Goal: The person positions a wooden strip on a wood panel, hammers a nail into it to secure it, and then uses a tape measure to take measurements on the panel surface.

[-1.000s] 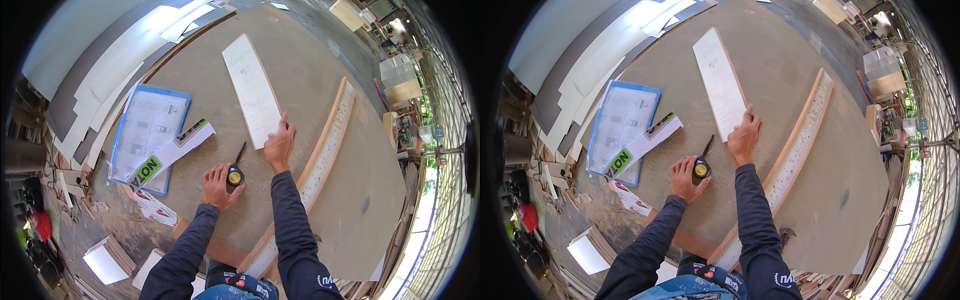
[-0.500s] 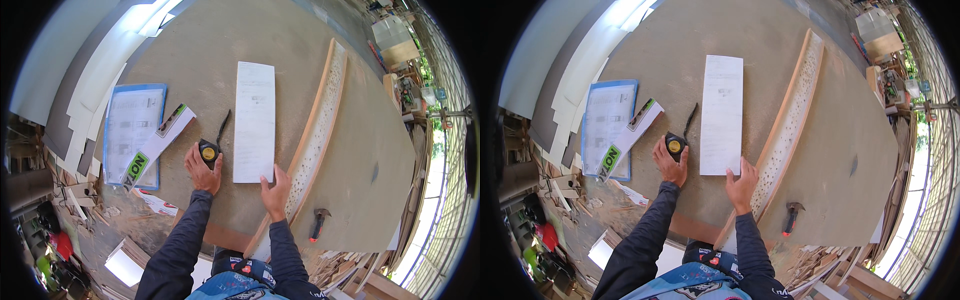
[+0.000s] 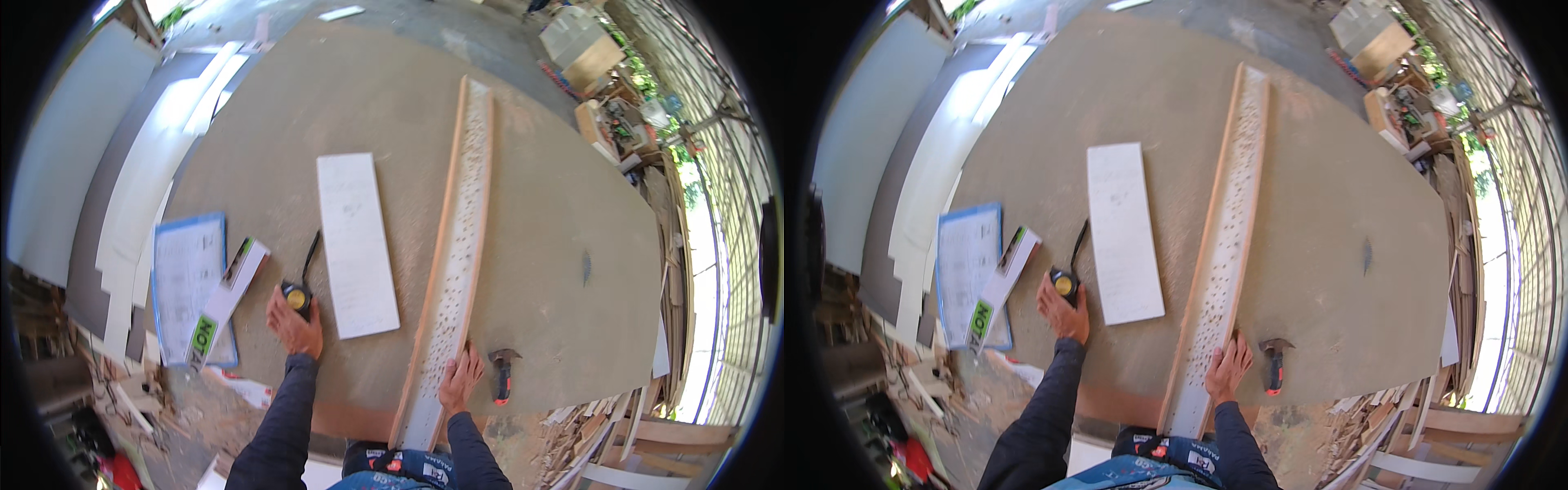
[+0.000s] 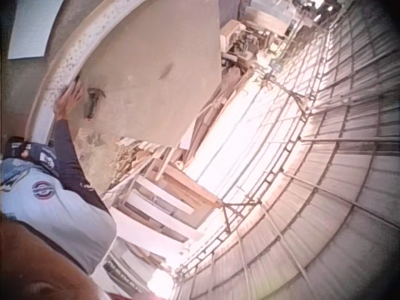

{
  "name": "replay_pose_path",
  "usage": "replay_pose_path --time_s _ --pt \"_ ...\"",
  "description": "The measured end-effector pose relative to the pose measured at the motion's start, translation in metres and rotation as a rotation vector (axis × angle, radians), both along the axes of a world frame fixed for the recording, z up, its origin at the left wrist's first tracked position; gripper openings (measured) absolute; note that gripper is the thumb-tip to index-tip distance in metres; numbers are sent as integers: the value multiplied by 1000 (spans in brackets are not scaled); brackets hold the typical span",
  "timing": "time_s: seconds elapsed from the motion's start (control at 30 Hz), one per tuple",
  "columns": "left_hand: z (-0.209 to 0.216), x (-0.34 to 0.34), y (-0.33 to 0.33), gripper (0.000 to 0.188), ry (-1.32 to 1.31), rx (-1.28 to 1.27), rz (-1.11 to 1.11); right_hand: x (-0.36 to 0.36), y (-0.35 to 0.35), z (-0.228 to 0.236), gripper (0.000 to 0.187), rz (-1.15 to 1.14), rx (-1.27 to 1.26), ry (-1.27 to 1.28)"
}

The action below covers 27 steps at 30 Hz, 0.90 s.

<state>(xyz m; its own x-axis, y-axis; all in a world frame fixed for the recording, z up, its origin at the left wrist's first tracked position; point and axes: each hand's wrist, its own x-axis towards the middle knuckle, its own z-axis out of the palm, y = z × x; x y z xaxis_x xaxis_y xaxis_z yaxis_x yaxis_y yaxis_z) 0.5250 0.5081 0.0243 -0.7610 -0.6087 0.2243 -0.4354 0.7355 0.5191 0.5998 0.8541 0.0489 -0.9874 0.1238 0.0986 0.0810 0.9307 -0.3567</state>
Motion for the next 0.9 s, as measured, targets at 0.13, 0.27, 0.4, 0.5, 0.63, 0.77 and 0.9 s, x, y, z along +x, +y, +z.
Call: replay_pose_path --time_s 0.13,0.27,0.4,0.5,0.63,0.77,0.9 --pt "1 3 -5 84 10 -58 13 -2 -3 2 42 -8 2 17" --pt "1 -1 -2 85 3 -61 10 -4 1 1 39 -27 -30 57" --pt "4 -1 -3 84 12 -66 5 -2 -1 -2 36 -54 -63 68" --pt "10 -1 1 84 -11 -67 -1 0 1 -2 35 -71 -85 104" --pt "1 1 -7 85 21 -105 9 -2 -4 -6 34 -72 -115 127" --pt "-5 -1 -3 85 16 -116 28 1 -2 -7 33 -89 -102 141" --pt "-6 -1 -4 85 10 -115 41 -1 -3 -11 34 -83 -93 159"
